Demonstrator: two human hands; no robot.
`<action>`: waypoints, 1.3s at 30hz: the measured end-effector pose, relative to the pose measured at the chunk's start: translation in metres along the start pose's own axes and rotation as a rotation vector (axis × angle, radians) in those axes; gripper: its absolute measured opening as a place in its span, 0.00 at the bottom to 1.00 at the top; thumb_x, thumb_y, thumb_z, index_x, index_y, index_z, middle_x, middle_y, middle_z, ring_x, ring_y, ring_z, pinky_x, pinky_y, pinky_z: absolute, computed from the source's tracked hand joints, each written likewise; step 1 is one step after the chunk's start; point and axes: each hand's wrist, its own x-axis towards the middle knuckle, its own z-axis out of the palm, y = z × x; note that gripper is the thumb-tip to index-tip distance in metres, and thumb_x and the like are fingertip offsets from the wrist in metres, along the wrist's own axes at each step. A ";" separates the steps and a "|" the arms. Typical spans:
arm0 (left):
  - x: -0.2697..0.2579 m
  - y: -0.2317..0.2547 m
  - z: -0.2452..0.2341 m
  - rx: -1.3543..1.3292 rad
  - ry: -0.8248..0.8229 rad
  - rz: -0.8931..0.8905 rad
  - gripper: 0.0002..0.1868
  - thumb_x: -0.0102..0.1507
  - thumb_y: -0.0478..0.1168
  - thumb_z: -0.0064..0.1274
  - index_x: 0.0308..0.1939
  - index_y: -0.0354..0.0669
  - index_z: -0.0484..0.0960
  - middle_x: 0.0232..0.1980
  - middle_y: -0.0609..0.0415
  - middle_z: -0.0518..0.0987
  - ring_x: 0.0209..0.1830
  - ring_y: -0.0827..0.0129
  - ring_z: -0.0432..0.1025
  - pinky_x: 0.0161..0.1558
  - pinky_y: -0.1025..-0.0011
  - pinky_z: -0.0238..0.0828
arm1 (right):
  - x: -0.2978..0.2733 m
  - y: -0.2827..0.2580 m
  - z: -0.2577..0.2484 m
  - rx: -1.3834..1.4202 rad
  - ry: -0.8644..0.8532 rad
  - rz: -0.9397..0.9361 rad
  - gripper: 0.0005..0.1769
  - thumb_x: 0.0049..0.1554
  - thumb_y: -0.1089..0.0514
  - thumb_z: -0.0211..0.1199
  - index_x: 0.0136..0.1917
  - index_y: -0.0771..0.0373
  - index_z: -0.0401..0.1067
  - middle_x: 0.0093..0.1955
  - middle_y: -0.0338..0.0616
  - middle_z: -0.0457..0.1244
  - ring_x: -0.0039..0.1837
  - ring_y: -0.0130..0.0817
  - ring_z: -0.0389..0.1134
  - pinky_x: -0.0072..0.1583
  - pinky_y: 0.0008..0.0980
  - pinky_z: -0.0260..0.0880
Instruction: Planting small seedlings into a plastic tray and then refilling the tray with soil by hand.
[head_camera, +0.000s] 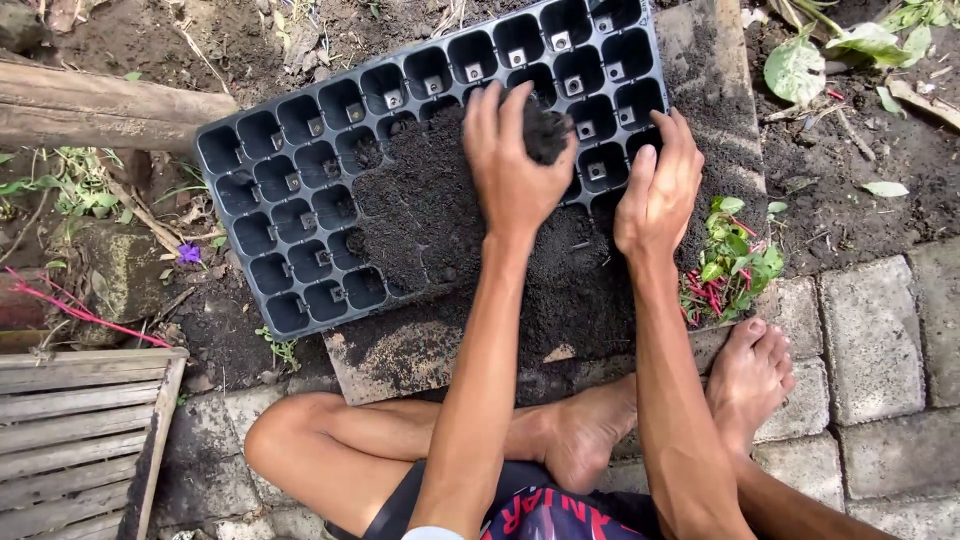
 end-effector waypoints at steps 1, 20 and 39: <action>0.004 0.008 0.014 0.004 -0.003 0.018 0.35 0.53 0.47 0.69 0.62 0.45 0.74 0.70 0.40 0.70 0.74 0.43 0.62 0.75 0.37 0.61 | 0.000 0.001 0.000 0.024 -0.002 -0.008 0.30 0.69 0.47 0.32 0.70 0.70 0.62 0.72 0.63 0.57 0.73 0.56 0.58 0.71 0.54 0.57; -0.027 -0.046 -0.126 0.327 -0.298 -0.136 0.32 0.70 0.64 0.43 0.71 0.54 0.70 0.80 0.49 0.60 0.82 0.42 0.46 0.67 0.18 0.34 | -0.012 0.008 0.019 0.136 0.014 -0.064 0.22 0.75 0.46 0.37 0.71 0.56 0.64 0.65 0.52 0.62 0.60 0.55 0.62 0.64 0.48 0.58; -0.032 -0.088 -0.140 0.347 -0.277 -0.070 0.32 0.70 0.69 0.37 0.71 0.61 0.69 0.81 0.55 0.58 0.83 0.53 0.47 0.71 0.24 0.33 | -0.030 -0.003 0.028 0.120 -0.022 -0.026 0.18 0.74 0.46 0.42 0.69 0.54 0.64 0.63 0.53 0.62 0.60 0.57 0.62 0.61 0.51 0.58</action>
